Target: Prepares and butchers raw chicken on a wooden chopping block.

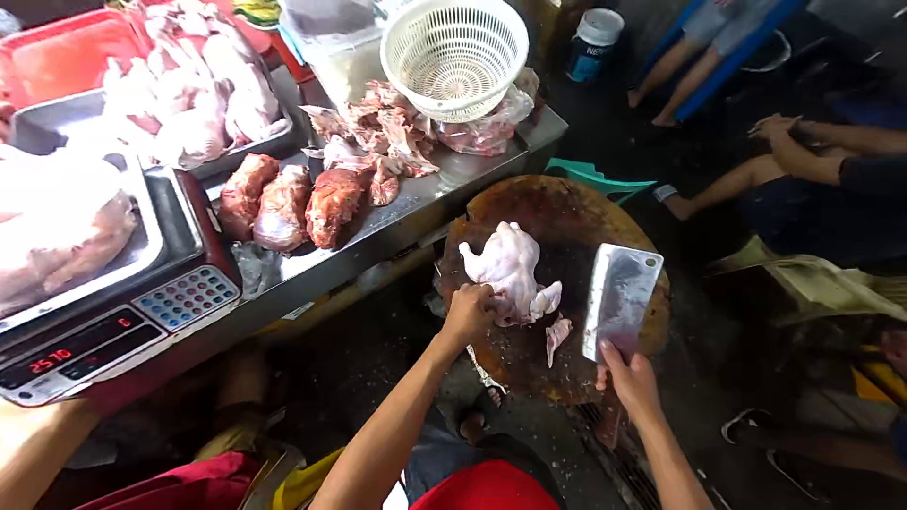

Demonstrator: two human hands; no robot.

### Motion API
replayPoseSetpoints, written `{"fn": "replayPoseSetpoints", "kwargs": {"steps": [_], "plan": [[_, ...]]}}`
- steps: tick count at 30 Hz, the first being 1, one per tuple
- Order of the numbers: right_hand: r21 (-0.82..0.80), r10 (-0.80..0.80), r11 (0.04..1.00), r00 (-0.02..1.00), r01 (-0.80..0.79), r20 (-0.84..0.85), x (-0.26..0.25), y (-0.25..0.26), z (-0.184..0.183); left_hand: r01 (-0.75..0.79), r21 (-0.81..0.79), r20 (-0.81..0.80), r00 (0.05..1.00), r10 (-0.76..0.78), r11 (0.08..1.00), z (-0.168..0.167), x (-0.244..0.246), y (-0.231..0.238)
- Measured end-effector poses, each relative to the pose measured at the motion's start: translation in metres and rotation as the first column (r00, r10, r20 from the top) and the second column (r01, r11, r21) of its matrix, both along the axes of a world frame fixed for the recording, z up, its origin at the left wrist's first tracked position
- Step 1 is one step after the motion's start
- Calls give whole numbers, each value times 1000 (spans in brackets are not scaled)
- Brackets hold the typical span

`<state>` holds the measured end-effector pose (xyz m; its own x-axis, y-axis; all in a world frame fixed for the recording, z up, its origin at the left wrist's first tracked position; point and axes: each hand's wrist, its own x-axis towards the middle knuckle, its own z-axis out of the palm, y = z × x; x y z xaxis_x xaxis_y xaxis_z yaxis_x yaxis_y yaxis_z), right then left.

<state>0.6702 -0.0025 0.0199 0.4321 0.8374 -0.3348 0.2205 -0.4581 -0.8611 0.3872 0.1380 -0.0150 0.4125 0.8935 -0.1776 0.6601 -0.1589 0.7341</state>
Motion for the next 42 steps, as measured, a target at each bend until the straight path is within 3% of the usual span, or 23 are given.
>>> {"fn": "replayPoseSetpoints", "kwargs": {"steps": [2, 4, 8, 10, 12, 18, 24, 28, 35, 39, 42], "plan": [[-9, 64, 998, 988, -63, 141, -24, 24, 0, -22, 53, -59, 998, 25, 998, -3, -5, -3], [-89, 233, 972, 941, -217, 245, -47, 50, 1, -67, 103, -78, 994, 75, 992, -8, -8, -10], [-270, 553, 833, 724, -483, 412, -88, 95, 9, -90, 196, -98, 989, 111, 977, -14, -8, -17], [-362, 626, 780, 620, -511, 473, -97, 106, 7, -72, 237, -108, 989, 100, 969, -16, -10, -19], [-388, 637, 771, 587, -505, 500, -93, 105, 2, -61, 271, -114, 989, 95, 961, -18, -14, -18], [-509, 707, 700, 583, -500, 400, -49, 51, -7, -4, 353, -98, 994, 41, 936, -28, -23, -17], [-488, 675, 717, 671, -498, 307, -82, 75, -8, 68, 410, -126, 992, -18, 909, -24, -26, -23], [-505, 680, 696, 693, -511, 237, -58, 38, -22, 83, 389, -169, 986, -18, 917, -28, -39, -16], [-478, 639, 737, 723, -477, 264, -108, 81, -8, 80, 468, -161, 987, -4, 880, -31, -32, -36], [-526, 672, 702, 690, -479, 269, -78, 31, -17, 69, 489, -204, 978, 37, 870, -40, -44, -33], [-560, 693, 684, 656, -467, 300, -84, 29, -2, 65, 557, -173, 984, 38, 828, -50, -39, -42]]}}
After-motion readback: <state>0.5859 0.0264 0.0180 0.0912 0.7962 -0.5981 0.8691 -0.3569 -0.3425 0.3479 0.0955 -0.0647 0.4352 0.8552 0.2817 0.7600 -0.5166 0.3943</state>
